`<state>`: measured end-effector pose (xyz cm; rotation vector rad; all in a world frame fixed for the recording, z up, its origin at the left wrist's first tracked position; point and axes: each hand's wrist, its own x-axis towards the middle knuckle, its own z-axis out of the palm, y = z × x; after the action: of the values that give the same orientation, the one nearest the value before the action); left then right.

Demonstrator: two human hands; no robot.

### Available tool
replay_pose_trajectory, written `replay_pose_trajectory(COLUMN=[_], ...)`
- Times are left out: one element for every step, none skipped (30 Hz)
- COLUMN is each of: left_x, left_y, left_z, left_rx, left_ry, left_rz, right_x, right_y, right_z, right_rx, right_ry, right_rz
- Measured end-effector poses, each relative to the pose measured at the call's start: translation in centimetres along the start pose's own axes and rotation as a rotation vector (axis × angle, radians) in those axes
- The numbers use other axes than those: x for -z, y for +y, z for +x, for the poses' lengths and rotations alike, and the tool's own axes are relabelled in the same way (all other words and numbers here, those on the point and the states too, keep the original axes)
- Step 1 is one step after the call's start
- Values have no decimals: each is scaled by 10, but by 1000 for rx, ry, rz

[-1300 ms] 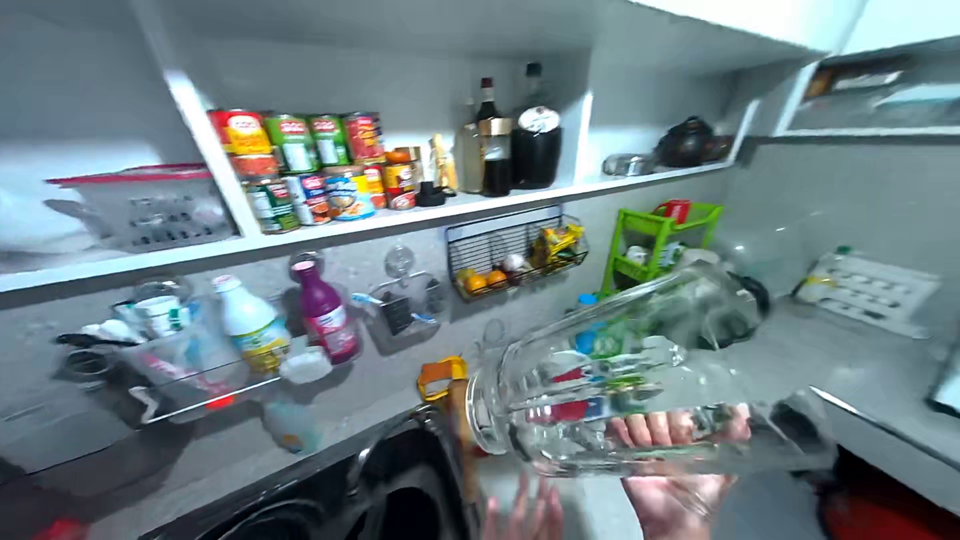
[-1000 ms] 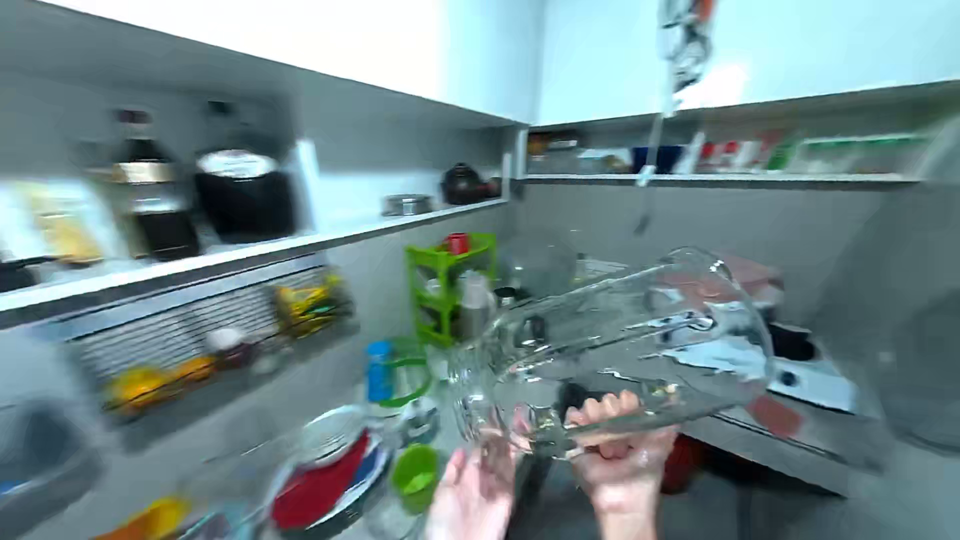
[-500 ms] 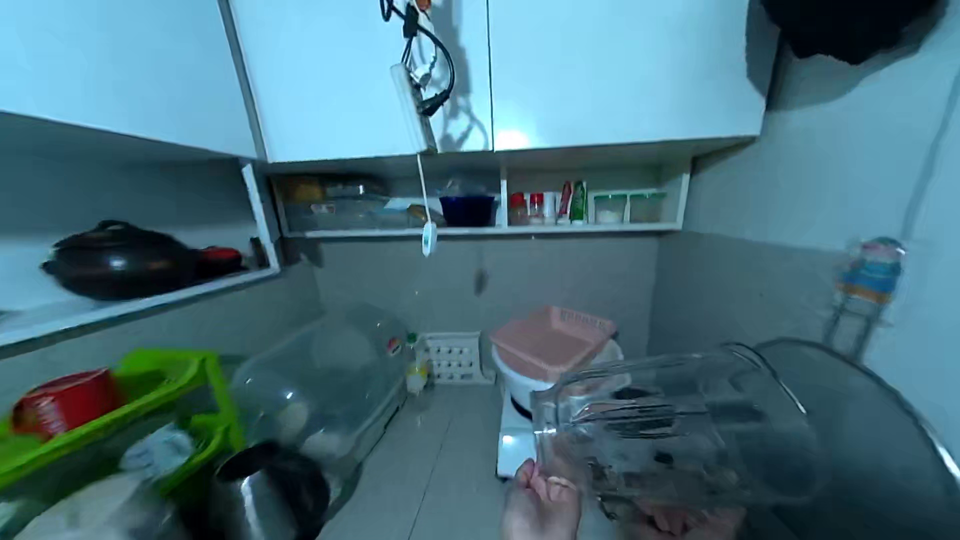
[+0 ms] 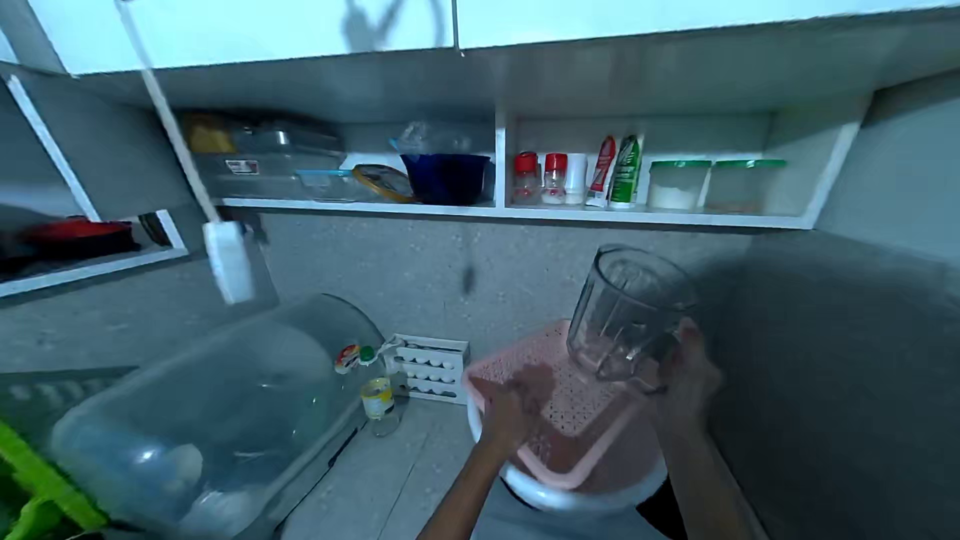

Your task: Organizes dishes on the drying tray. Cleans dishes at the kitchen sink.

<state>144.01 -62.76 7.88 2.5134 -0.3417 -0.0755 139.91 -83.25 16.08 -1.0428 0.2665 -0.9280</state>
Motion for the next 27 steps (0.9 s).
replay_pose_trajectory(left_x=[-5,-7,-9,-9,-10,-11,-12,-14,-16,-19,-22,-26,-31,-35,-39,-44,-49,-53,-56,-61,-67,-73,-78,-82,-84,-83,-79], left_y=[3,7,11,13,12,8,4,1,-1,-2,-3,-4,-5,-7,-8,-11,-14,-15,-16,-17,-16,-13,-9,-6,-5,-6,-7], left_z=[3,4,5,6,5,5,4,4,4,4,4,3,2,-1,-3,-6,-10,-15,-20,-25,-31,-36,-41,-44,-46,-48,-49], left_rx=[11,33,53,64,71,70,68,62,52,38,18,-3,-26,-44,-63,-69,-33,46,145,246,358,477,583,644,663,673,685], left_ry=[-57,-118,-168,-206,-237,-246,-239,-225,-194,-137,-62,26,117,216,340,482,603,704,784,827,816,747,646,536,459,402,349], left_rz=[69,151,210,241,245,229,210,198,189,167,142,117,83,35,-28,-93,-163,-231,-316,-447,-631,-847,-1038,-1192,-1322,-1401,-1424], right_x=[-5,-8,-10,-13,-16,-17,-18,-17,-16,-13,-11,-7,-2,4,9,14,19,22,24,26,27,29,31,32,34,36,37], right_y=[19,41,62,81,100,114,125,133,140,146,149,152,153,152,151,149,146,141,137,136,137,139,141,142,143,144,144], right_z=[20,39,56,71,82,90,95,98,101,105,107,108,108,107,106,107,107,107,107,108,111,114,117,120,122,124,127], right_rx=[-54,-108,-159,-191,-207,-217,-226,-240,-248,-250,-247,-229,-205,-187,-173,-173,-185,-209,-221,-218,-202,-180,-159,-146,-135,-125,-108], right_ry=[5,-4,-30,-52,-91,-139,-165,-178,-190,-208,-238,-286,-346,-411,-477,-544,-597,-617,-618,-617,-610,-614,-628,-655,-691,-735,-782], right_rz=[-77,-110,-103,-66,-31,-13,-8,-13,-20,-35,-47,-56,-73,-91,-115,-138,-163,-186,-205,-219,-236,-252,-265,-275,-280,-284,-290])
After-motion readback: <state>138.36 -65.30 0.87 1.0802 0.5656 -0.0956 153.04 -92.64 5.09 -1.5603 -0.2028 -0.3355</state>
